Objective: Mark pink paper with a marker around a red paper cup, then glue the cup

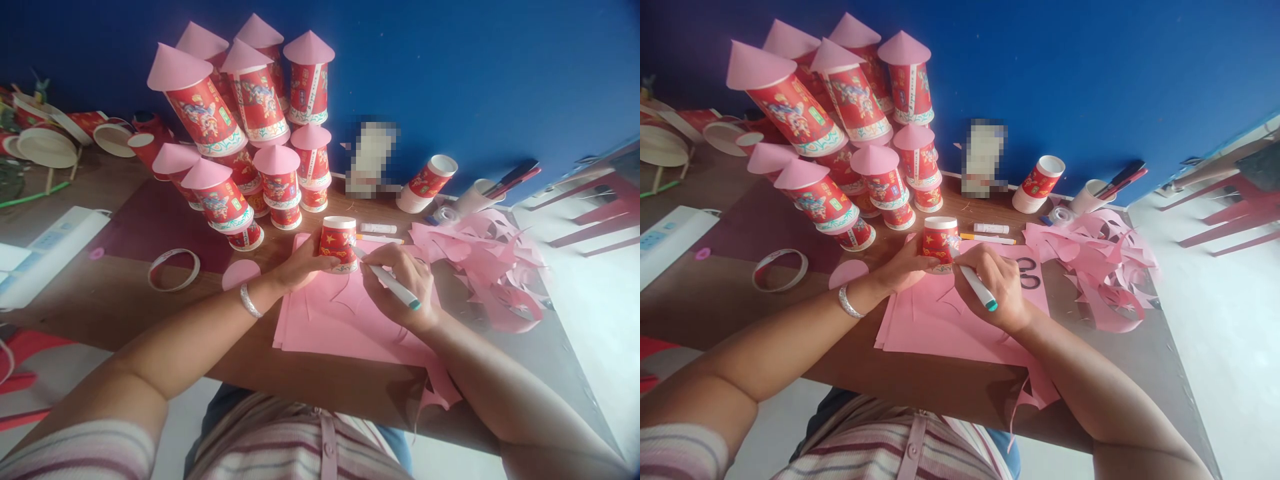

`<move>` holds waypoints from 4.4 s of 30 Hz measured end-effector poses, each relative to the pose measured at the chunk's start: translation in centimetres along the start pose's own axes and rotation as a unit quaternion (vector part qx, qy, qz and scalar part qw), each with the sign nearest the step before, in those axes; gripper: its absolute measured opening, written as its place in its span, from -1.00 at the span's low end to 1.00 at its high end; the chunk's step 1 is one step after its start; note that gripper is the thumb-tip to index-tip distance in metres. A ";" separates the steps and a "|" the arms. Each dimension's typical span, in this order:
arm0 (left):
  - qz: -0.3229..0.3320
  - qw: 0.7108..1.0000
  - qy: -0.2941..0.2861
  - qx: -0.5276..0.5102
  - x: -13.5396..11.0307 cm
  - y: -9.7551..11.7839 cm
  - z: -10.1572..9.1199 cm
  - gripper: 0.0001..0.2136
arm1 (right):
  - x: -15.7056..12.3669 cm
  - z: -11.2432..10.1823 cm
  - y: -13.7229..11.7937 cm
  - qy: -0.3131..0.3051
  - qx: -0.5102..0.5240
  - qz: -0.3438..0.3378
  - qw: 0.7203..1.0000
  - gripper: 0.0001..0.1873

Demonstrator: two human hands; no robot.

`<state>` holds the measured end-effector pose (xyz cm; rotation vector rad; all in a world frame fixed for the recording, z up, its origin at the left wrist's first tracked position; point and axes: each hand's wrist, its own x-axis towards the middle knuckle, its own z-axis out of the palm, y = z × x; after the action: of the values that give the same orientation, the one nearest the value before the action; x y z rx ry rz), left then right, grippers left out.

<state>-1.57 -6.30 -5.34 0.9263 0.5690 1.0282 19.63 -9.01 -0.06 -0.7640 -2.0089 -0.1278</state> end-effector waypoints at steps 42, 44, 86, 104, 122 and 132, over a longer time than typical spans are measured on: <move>-0.017 0.999 -0.009 0.034 -0.1 0.5 0.5 -0.50 | 0.4 -0.3 0.1 0.021 0.000 -0.008 1.000 -0.80; -0.021 0.999 -0.009 0.030 -0.1 0.5 0.5 -0.48 | 0.5 -0.3 0.1 0.018 0.002 -0.008 1.000 -0.78; -0.018 0.996 -0.004 0.093 0.0 0.2 0.2 -0.37 | -0.4 0.1 -0.4 -0.022 0.026 -0.033 0.999 -0.85; -0.014 0.994 -0.010 0.105 0.1 0.7 1.0 -0.46 | 0.1 -0.1 0.2 0.006 -0.020 -0.010 1.000 -0.80; -0.014 0.991 0.010 0.136 0.0 0.8 0.9 -0.32 | -0.7 0.3 -0.4 -0.043 0.028 -0.012 0.999 -0.84; -0.018 0.987 0.030 0.157 -0.1 0.8 0.9 -0.30 | -0.5 -0.1 -0.5 -0.039 0.040 -0.032 0.998 -0.81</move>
<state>-1.28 -6.57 -4.23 1.1608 0.8108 0.9514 19.57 -9.63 -0.30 -0.6638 -2.1007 -0.0543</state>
